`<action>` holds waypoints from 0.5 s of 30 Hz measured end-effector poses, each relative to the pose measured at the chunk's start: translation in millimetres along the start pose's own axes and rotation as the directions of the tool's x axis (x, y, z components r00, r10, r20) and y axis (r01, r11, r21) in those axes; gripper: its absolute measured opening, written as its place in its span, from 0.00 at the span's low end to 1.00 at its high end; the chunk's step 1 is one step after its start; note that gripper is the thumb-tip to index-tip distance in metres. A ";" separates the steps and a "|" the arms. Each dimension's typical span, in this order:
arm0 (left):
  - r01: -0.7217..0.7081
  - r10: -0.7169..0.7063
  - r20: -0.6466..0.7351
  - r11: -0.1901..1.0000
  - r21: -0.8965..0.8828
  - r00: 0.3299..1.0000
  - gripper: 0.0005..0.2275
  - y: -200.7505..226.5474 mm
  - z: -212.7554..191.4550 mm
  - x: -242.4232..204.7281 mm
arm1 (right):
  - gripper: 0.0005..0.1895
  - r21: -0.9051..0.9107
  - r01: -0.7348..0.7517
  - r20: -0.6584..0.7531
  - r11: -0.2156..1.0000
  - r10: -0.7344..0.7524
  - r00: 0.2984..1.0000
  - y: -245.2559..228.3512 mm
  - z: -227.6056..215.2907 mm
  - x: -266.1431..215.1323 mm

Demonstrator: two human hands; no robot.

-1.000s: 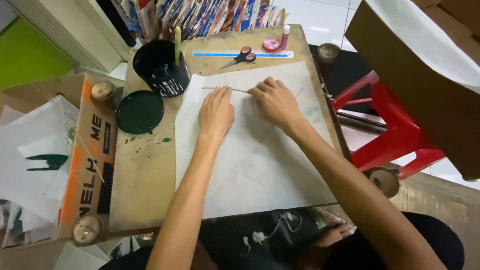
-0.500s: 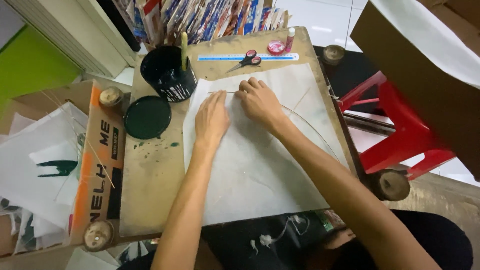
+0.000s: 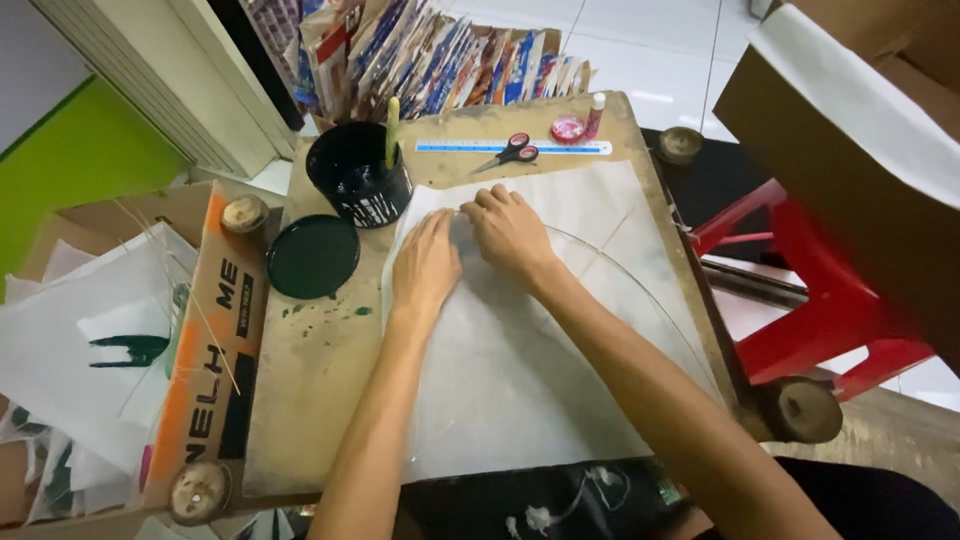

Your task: Assembling kites by aligning thin paper onto bamboo frames and pressing the edges to adhere them.

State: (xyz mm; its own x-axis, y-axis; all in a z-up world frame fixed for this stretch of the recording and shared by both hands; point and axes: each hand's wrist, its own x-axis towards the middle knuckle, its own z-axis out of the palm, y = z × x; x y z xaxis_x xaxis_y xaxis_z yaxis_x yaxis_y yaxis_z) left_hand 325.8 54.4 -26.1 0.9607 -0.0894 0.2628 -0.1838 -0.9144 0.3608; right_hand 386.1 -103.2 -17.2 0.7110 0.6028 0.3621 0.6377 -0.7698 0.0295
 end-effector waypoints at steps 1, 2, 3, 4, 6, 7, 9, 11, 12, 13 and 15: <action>0.000 0.000 -0.009 1.000 -0.001 1.000 0.24 0.2 0.4 1.5 | 0.12 -0.006 0.005 -0.005 1.000 -0.005 1.000 0.4 4.5 2.0; -0.004 0.004 -0.005 1.000 -0.002 1.000 0.24 -1.4 -0.5 1.7 | 0.11 -0.004 0.011 0.003 1.000 -0.011 1.000 -1.6 9.7 4.8; -0.007 0.007 0.000 1.000 -0.003 1.000 0.24 -3.1 -1.5 1.9 | 0.11 -0.001 0.017 0.011 1.000 -0.017 1.000 -3.7 14.9 7.6; -0.004 0.004 0.000 1.000 0.000 1.000 0.24 0.4 -5.3 -1.5 | 0.11 0.003 0.020 0.010 1.000 -0.020 1.000 -6.5 14.2 4.0; 0.020 -0.020 -0.005 1.000 0.020 1.000 0.22 7.9 -16.0 2.6 | 0.13 0.045 0.022 -0.021 0.999 -0.021 1.000 -5.5 9.2 6.0; 0.013 -0.012 -0.023 1.000 0.025 1.000 0.22 5.0 -12.0 4.2 | 0.13 0.036 0.027 -0.038 0.999 -0.025 0.999 -3.3 9.3 7.5; 0.038 -0.037 -0.033 0.998 0.046 0.999 0.23 -1.9 -2.4 2.4 | 0.14 0.031 0.036 -0.012 0.999 -0.036 0.999 -2.5 12.5 6.2; 0.032 -0.030 -0.035 0.998 0.053 0.999 0.23 -6.1 2.9 3.6 | 0.14 0.011 0.023 -0.012 1.000 -0.023 1.000 -6.2 11.3 8.5; 0.036 -0.034 -0.032 0.997 0.063 0.999 0.24 -9.1 4.9 1.1 | 0.14 -0.001 0.016 -0.006 1.000 -0.016 1.000 -10.7 11.2 8.6; 0.036 -0.034 -0.033 0.997 0.063 0.999 0.24 -10.8 3.2 6.8 | 0.14 -0.001 0.017 -0.007 1.000 -0.017 1.000 -10.9 9.7 14.1; 0.060 -0.060 -0.026 0.998 -0.024 0.998 0.22 -12.1 5.4 6.3 | 0.14 0.024 0.028 -0.007 0.999 -0.028 1.000 -15.9 10.1 13.0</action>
State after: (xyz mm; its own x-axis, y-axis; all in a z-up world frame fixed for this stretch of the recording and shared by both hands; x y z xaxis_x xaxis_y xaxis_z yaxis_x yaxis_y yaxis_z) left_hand 335.2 62.7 -33.6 0.9644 -0.0237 0.2635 -0.1309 -0.9083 0.3973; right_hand 388.1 -81.0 -22.4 0.6910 0.6224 0.3675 0.6641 -0.7474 0.0171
